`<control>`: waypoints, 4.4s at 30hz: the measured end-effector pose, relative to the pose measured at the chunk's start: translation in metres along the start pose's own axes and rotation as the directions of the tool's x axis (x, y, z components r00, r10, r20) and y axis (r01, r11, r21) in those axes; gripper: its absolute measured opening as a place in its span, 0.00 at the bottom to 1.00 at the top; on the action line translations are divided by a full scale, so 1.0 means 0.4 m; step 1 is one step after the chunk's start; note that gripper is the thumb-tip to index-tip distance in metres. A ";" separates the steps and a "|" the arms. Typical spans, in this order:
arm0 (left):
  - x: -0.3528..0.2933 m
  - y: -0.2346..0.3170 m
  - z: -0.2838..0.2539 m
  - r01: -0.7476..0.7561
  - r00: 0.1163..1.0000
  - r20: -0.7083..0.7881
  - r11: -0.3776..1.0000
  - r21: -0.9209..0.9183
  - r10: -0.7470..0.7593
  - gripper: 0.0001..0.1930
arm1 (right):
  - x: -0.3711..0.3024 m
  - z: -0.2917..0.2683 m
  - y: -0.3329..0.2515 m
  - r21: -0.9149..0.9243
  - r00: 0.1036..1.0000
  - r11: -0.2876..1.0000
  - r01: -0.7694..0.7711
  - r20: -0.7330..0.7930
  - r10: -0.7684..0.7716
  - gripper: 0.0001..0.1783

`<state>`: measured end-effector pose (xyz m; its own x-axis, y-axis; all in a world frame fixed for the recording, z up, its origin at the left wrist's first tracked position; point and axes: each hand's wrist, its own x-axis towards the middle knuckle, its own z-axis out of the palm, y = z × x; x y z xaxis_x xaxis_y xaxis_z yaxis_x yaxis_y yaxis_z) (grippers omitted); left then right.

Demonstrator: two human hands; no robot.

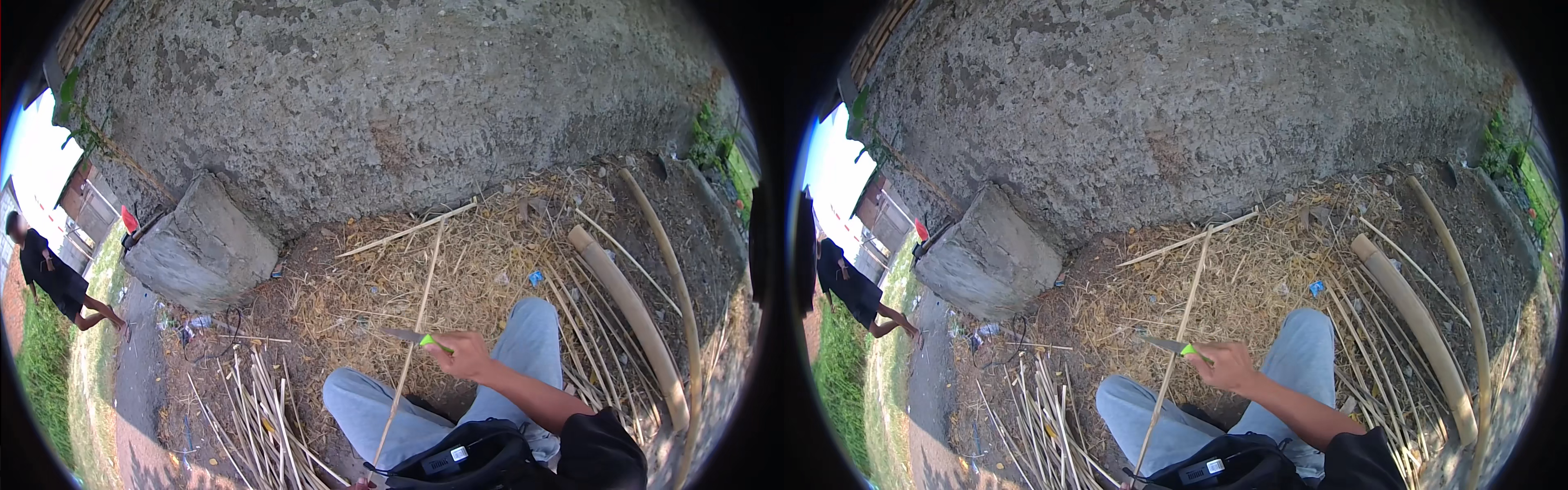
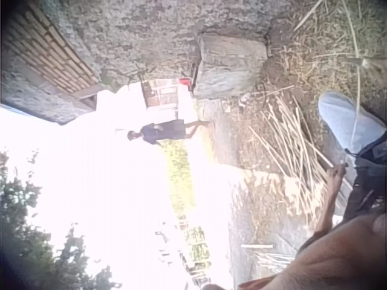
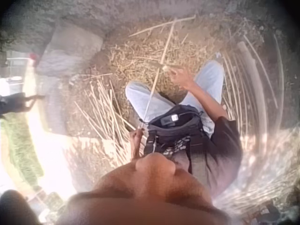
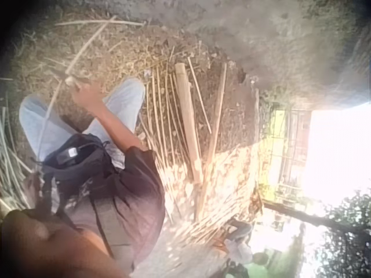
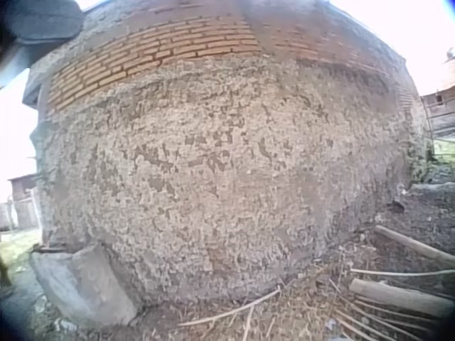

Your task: The person scrapes and shaves bamboo strips using a small knife.

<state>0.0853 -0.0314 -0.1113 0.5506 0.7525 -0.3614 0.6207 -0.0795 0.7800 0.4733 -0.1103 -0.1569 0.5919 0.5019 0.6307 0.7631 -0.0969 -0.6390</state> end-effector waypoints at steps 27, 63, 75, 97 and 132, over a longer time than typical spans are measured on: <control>-0.003 -0.050 -0.001 0.014 0.992 0.126 0.991 0.131 -0.031 0.26 | -0.018 -0.009 0.049 -0.287 0.989 0.948 -0.139 0.011 0.149 0.14; -0.011 -0.188 -0.070 -0.018 0.994 0.103 0.993 -0.117 0.030 0.30 | 0.095 -0.095 0.215 0.155 0.752 0.751 -0.642 -0.060 0.656 0.19; 0.037 -0.117 -0.043 -0.014 0.997 0.069 0.986 -0.164 0.025 0.20 | 0.024 -0.040 -0.063 0.134 0.855 0.859 -0.495 0.253 0.453 0.20; 0.106 -0.024 0.007 -0.044 0.995 -0.091 0.998 0.036 0.047 0.20 | -0.089 0.027 -0.104 -0.033 0.971 0.987 0.156 0.190 -0.147 0.12; -0.059 -0.048 -0.077 -0.019 0.970 -0.221 0.938 0.347 0.101 0.23 | 0.123 -0.119 0.156 -0.295 0.902 0.870 -0.396 0.053 0.428 0.17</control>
<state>0.0433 -0.0272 -0.1018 0.4734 0.8664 -0.1587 0.7652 -0.3153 0.5613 0.5626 -0.1326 -0.1447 0.8471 0.4564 0.2721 0.5061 -0.5366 -0.6752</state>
